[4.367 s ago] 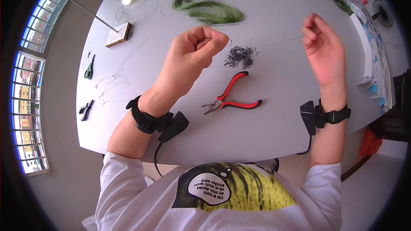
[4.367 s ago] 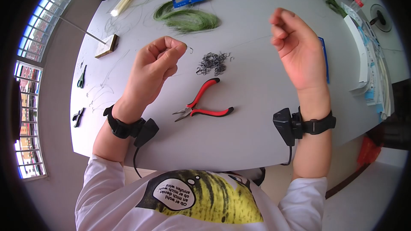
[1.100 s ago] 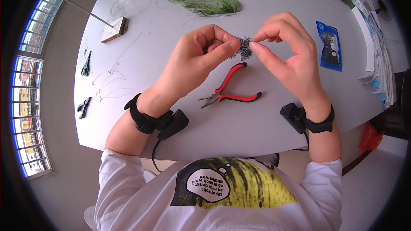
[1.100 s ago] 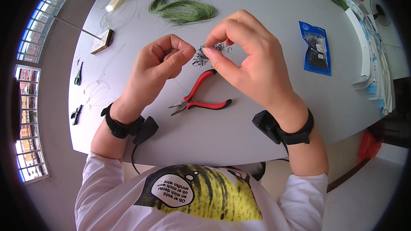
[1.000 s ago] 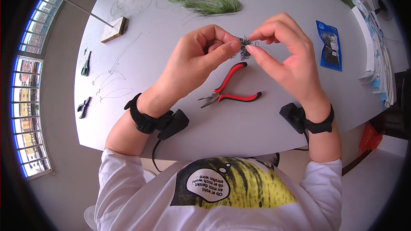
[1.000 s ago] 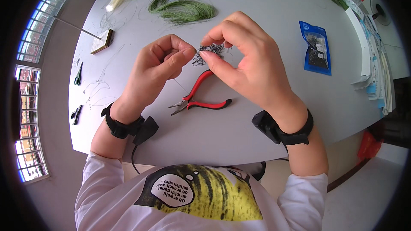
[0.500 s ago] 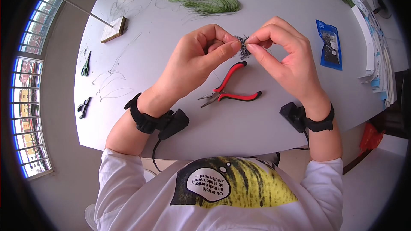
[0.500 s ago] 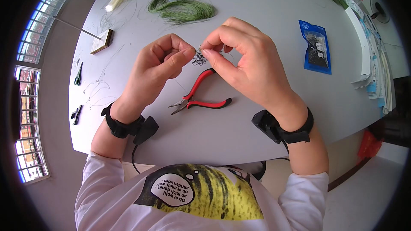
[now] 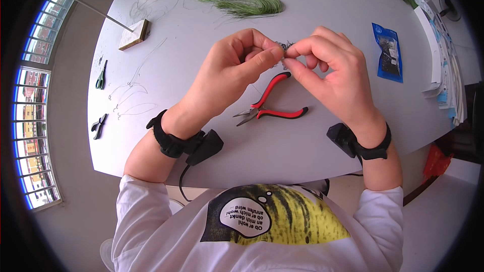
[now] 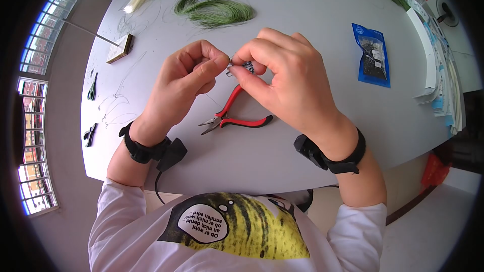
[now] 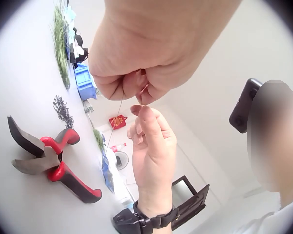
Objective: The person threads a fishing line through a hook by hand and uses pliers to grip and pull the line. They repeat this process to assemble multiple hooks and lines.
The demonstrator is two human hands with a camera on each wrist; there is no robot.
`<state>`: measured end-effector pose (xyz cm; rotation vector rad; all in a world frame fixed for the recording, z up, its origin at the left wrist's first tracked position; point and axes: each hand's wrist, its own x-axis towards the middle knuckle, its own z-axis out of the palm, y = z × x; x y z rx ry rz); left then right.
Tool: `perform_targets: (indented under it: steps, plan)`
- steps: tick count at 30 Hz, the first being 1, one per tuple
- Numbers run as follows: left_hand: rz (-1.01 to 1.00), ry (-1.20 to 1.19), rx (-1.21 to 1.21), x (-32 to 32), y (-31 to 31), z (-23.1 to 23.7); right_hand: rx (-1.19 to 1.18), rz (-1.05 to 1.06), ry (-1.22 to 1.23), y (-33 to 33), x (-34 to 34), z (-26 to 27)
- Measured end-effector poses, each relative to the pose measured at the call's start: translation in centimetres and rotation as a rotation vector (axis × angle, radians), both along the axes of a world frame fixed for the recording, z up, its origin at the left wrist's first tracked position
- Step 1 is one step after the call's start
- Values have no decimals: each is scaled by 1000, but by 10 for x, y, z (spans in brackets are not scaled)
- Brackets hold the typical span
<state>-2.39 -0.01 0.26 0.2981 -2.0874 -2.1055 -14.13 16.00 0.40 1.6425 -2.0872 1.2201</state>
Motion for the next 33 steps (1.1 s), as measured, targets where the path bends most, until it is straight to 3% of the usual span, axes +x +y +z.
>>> perform_targets:
  steps: [17, 20, 22, 23, 27, 31, 33]
  plan:
    - [1, -18, -80, -1, -1, -2, 6, -3, -14, 2, -5, 2]
    - [31, -75, -29, 0, -2, 2, -87, -32, 18, -1, -2, 4]
    - [62, -64, 133, -1, -4, 2, -51, 65, -21, 3, 7, 11]
    - [74, -63, 131, 0, -3, 3, 84, 136, -142, 6, 13, 14]
    - [82, -43, 244, 0, -3, 3, 244, 341, -380, 3, 30, -2]
    - [104, -25, 249, -2, -4, 1, 250, 375, -358, 0, 30, -9]
    - [127, -9, 245, -2, -4, -2, 227, 430, -211, 2, 28, -9]
